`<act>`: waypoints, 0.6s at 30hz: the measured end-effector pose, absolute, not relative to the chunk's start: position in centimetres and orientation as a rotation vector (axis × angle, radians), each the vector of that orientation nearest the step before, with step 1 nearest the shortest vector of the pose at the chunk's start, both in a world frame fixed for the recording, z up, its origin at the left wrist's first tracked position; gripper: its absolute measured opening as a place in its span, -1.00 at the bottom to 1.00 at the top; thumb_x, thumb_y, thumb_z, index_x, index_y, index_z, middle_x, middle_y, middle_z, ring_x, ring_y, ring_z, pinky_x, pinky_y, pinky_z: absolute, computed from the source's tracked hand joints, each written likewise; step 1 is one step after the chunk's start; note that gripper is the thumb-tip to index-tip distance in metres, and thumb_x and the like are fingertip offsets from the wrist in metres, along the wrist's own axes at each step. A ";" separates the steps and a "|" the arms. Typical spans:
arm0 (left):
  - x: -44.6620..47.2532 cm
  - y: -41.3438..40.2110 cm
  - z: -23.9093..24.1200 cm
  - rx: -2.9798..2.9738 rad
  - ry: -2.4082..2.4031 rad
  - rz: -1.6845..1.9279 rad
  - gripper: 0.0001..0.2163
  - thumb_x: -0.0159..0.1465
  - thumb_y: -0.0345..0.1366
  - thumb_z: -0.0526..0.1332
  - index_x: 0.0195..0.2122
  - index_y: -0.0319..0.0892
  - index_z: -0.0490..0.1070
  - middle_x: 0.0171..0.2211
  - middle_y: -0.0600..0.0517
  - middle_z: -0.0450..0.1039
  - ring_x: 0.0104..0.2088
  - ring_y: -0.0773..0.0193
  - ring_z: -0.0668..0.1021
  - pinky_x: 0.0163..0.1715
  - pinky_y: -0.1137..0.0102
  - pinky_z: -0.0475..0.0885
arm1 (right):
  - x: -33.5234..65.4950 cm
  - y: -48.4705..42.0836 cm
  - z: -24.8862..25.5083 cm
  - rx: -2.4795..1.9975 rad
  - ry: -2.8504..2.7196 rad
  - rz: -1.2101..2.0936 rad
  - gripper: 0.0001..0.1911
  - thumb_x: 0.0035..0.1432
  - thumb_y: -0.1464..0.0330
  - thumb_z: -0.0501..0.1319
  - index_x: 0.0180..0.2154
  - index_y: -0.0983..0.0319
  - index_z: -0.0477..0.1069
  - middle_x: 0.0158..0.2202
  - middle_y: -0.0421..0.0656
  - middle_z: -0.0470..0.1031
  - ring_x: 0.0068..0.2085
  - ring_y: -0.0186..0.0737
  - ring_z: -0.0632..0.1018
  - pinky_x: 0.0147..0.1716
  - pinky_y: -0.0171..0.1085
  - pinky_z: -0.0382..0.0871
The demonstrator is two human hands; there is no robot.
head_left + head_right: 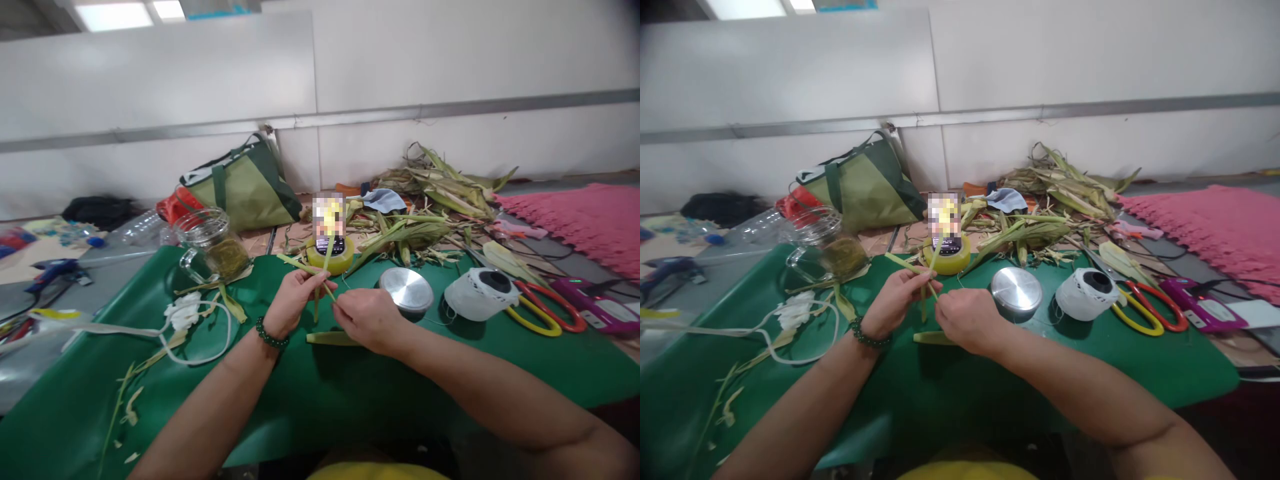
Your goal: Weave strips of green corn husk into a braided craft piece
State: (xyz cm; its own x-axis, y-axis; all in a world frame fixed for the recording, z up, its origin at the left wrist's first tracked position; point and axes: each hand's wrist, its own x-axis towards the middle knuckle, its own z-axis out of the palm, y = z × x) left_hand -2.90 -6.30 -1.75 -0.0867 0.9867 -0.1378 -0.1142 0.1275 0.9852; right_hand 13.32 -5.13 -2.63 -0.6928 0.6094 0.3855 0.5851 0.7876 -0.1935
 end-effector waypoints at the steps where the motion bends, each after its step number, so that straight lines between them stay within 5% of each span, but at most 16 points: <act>1: -3.1 -6.2 -1.7 0.957 1.237 1.216 -0.72 -0.05 -0.13 0.38 -0.50 -0.28 0.49 -0.56 -0.04 0.55 -0.52 0.33 0.50 -0.47 0.46 0.38 | 13.5 -4.8 -2.4 -0.959 -2.513 0.174 -0.65 0.20 0.32 0.02 -0.57 0.26 0.39 -0.61 -0.15 0.41 -0.55 -0.31 0.36 -0.54 -0.31 -0.03; 6: -2.7 -6.1 -1.5 0.864 1.076 1.315 -0.74 -0.03 -0.16 0.38 -0.45 -0.29 0.52 -0.48 -0.06 0.58 -0.39 0.25 0.57 -0.32 0.42 0.41 | 13.3 -2.8 -2.6 -0.990 -2.276 0.949 -0.61 -0.07 0.05 0.28 -0.34 0.23 0.46 -0.42 -0.18 0.48 -0.42 -0.27 0.42 -0.45 -0.35 0.19; 9: -1.9 -6.2 -1.7 0.814 0.976 1.340 -0.72 -0.06 -0.21 0.41 -0.41 -0.32 0.52 -0.44 -0.08 0.58 -0.32 0.21 0.58 -0.26 0.42 0.41 | 11.8 -2.4 -4.2 -0.832 -2.044 1.287 -0.67 -0.06 0.10 0.25 -0.45 0.27 0.45 -0.51 -0.21 0.42 -0.45 -0.31 0.38 -0.44 -0.34 0.20; 13: -1.6 -6.2 -2.2 0.737 0.953 1.401 -0.71 -0.09 -0.27 0.44 -0.39 -0.33 0.50 -0.44 -0.08 0.57 -0.31 0.19 0.59 -0.23 0.39 0.42 | 10.5 -3.1 -5.2 -0.779 -1.840 1.473 -0.65 -0.07 0.16 0.23 -0.67 0.27 0.30 -0.67 -0.28 0.23 -0.57 -0.41 0.23 -0.54 -0.35 0.10; 18: -2.1 -5.9 -2.4 0.713 1.028 1.539 -0.70 -0.13 -0.28 0.46 -0.41 -0.29 0.46 -0.41 -0.02 0.57 -0.35 0.25 0.60 -0.22 0.40 0.42 | 10.8 -4.5 -4.6 -0.892 -1.819 1.576 -0.68 -0.08 0.19 0.23 -0.66 0.28 0.31 -0.67 -0.26 0.27 -0.58 -0.41 0.25 -0.56 -0.35 0.10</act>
